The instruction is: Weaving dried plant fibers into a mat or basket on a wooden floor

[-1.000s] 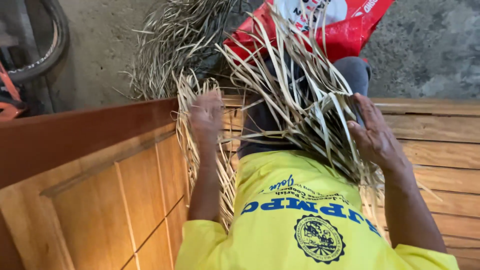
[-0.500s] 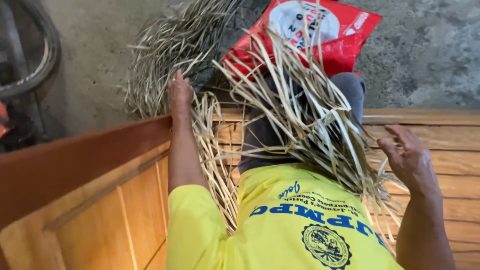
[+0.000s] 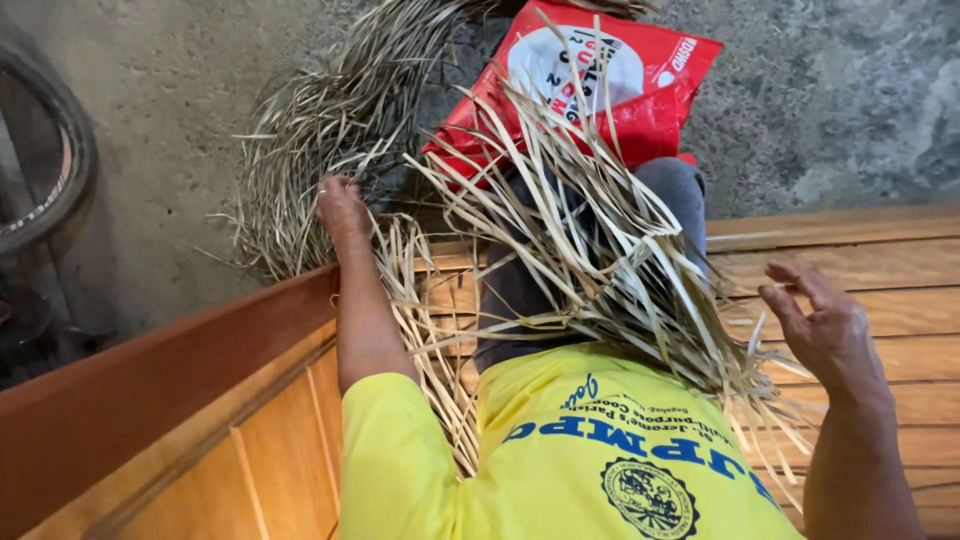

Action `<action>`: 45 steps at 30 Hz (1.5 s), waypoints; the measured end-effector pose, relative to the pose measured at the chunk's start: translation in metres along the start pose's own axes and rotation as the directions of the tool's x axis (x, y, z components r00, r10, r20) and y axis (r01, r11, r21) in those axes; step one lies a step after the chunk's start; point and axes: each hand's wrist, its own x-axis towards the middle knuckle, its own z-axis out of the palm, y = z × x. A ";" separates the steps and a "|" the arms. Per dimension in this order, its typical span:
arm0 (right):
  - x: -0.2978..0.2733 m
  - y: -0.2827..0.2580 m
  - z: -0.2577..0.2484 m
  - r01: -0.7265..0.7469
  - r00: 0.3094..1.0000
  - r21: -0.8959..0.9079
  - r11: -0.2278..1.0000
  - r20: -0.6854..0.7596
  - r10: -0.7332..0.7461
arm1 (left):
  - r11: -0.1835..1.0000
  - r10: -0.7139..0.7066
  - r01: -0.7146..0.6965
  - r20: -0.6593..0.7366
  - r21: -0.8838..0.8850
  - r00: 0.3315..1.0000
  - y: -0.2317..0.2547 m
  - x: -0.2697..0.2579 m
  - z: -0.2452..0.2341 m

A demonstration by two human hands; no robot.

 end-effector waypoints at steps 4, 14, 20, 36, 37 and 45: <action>-0.006 -0.001 -0.006 -0.037 0.999 -0.049 0.998 -0.026 0.036 | 0.988 -0.114 0.106 0.059 0.113 0.992 -0.013 0.014 0.010; -0.031 0.043 0.000 -0.213 0.972 -0.046 0.976 -0.108 0.207 | 0.986 -0.109 0.059 0.329 0.159 0.938 -0.023 0.044 0.053; -0.015 0.036 0.003 -0.318 0.948 -0.123 0.940 -0.039 0.315 | 0.985 0.002 -0.050 0.277 0.166 0.961 -0.028 0.036 0.054; -0.020 0.036 -0.003 -0.246 0.965 -0.087 0.965 -0.113 0.236 | 0.987 0.158 -0.160 0.145 0.006 0.977 -0.020 0.033 0.034; -0.013 0.020 -0.007 -0.243 0.966 -0.087 0.966 -0.112 0.233 | 0.987 0.156 -0.159 0.142 0.007 0.977 0.010 0.021 0.000; 0.045 -0.110 0.041 0.511 0.839 0.199 0.836 0.096 -0.536 | 0.610 0.212 0.007 0.172 -0.792 0.962 0.155 -0.167 -0.188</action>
